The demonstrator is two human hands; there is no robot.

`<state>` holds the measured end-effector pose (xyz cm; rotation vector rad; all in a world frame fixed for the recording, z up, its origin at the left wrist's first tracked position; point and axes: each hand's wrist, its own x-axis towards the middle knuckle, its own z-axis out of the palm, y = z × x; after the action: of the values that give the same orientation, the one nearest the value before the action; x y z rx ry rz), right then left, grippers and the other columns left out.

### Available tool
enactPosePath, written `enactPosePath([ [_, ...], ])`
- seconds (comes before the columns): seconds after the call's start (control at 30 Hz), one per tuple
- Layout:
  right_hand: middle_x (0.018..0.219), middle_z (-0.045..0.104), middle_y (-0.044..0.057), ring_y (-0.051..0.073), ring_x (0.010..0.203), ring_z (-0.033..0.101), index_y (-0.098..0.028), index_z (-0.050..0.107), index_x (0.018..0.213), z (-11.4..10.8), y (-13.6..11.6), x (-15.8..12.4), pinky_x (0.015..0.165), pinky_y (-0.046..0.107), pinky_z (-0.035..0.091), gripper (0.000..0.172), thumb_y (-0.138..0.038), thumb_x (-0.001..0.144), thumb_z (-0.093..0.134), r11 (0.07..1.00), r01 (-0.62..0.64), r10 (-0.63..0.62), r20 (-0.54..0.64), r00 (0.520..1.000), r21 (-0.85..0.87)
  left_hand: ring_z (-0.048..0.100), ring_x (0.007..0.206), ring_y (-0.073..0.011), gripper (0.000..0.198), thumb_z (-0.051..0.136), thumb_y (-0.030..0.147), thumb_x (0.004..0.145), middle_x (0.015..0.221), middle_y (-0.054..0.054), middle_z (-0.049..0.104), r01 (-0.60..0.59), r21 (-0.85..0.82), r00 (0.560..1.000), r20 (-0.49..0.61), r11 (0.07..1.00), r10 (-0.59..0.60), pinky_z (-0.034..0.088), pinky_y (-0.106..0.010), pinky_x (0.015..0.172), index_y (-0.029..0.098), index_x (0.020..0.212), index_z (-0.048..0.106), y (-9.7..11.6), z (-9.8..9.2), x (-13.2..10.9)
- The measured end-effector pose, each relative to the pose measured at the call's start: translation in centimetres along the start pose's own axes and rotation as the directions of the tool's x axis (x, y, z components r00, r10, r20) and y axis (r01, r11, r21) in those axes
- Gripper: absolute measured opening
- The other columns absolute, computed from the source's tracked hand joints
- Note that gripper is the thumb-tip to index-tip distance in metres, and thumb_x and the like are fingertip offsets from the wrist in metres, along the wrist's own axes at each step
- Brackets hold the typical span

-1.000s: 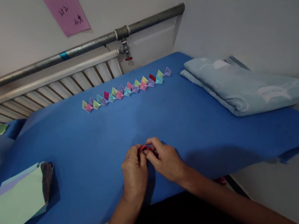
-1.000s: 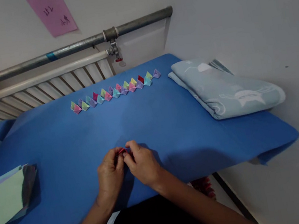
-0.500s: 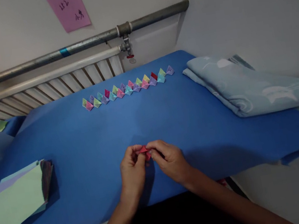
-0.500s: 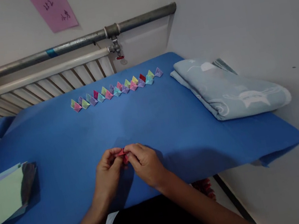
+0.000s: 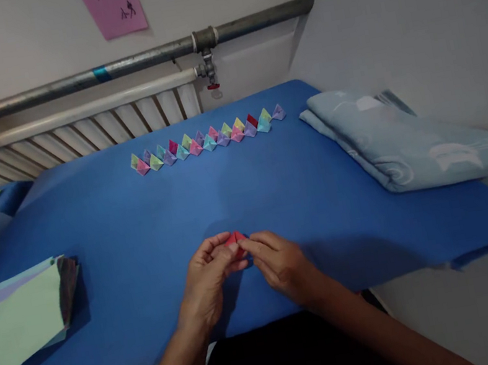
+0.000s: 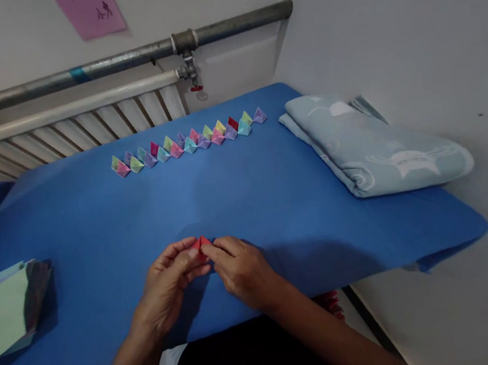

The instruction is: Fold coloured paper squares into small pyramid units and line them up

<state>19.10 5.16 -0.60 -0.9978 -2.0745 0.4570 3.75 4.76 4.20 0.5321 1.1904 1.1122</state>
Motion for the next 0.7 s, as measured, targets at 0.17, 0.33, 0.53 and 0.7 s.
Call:
enactPosePath([
  [0.17, 0.093, 0.066, 0.006, 0.016, 0.083, 0.063, -0.022, 0.062, 0.111, -0.7, -0.3, 0.5, 0.074, 0.030, 0.052, 0.028, -0.019, 0.091, 0.042, 0.934, -0.255, 0.265, -0.008, 0.964, 0.252, 0.065, 0.065, -0.0119, 0.042, 0.080, 0.015, 0.059, 0.071, 0.000, 0.069, -0.040, 0.051, 0.999, 0.005, 0.998, 0.039, 0.054, -0.025, 0.062, 0.013, 0.096, 0.060, -0.5, -0.4, 0.3],
  [0.33, 0.067, 0.061, -0.001, 0.012, 0.060, 0.056, -0.021, 0.064, 0.085, -1.2, -0.8, 2.1, 0.058, 0.025, 0.046, 0.018, -0.032, 0.085, 0.050, 0.583, -0.631, 0.591, 0.267, 0.762, 0.511, 0.061, 0.055, -0.0089, 0.041, 0.076, 0.015, 0.060, 0.059, 0.006, 0.063, -0.058, 0.153, 0.998, 0.048, 0.987, 0.052, 0.052, -0.024, 0.062, 0.014, 0.098, 0.060, -0.8, -0.6, 0.0],
  [0.53, 0.064, 0.059, -0.003, 0.011, 0.062, 0.052, -0.021, 0.062, 0.072, -0.8, -0.9, 2.6, 0.062, 0.025, 0.042, 0.013, -0.031, 0.078, 0.057, 0.505, -0.669, 0.608, 0.325, 0.724, 0.545, 0.062, 0.060, -0.0110, 0.037, 0.076, 0.022, 0.061, 0.065, 0.005, 0.063, -0.026, 0.262, 0.997, 0.082, 0.965, 0.005, 0.051, -0.026, 0.062, 0.016, 0.095, 0.062, -0.8, -0.7, -0.2],
  [0.7, 0.061, 0.054, -0.004, 0.011, 0.058, 0.046, -0.021, 0.059, 0.069, -0.9, -1.1, 2.3, 0.058, 0.024, 0.039, 0.018, -0.032, 0.081, 0.052, 0.571, -0.631, 0.597, 0.262, 0.758, 0.525, 0.054, 0.053, -0.0087, 0.024, 0.067, 0.037, 0.072, 0.056, 0.003, 0.058, -0.046, 0.437, 0.980, 0.193, 0.898, -0.044, 0.044, -0.024, 0.057, 0.016, 0.067, 0.058, -1.0, -1.2, -0.1],
])
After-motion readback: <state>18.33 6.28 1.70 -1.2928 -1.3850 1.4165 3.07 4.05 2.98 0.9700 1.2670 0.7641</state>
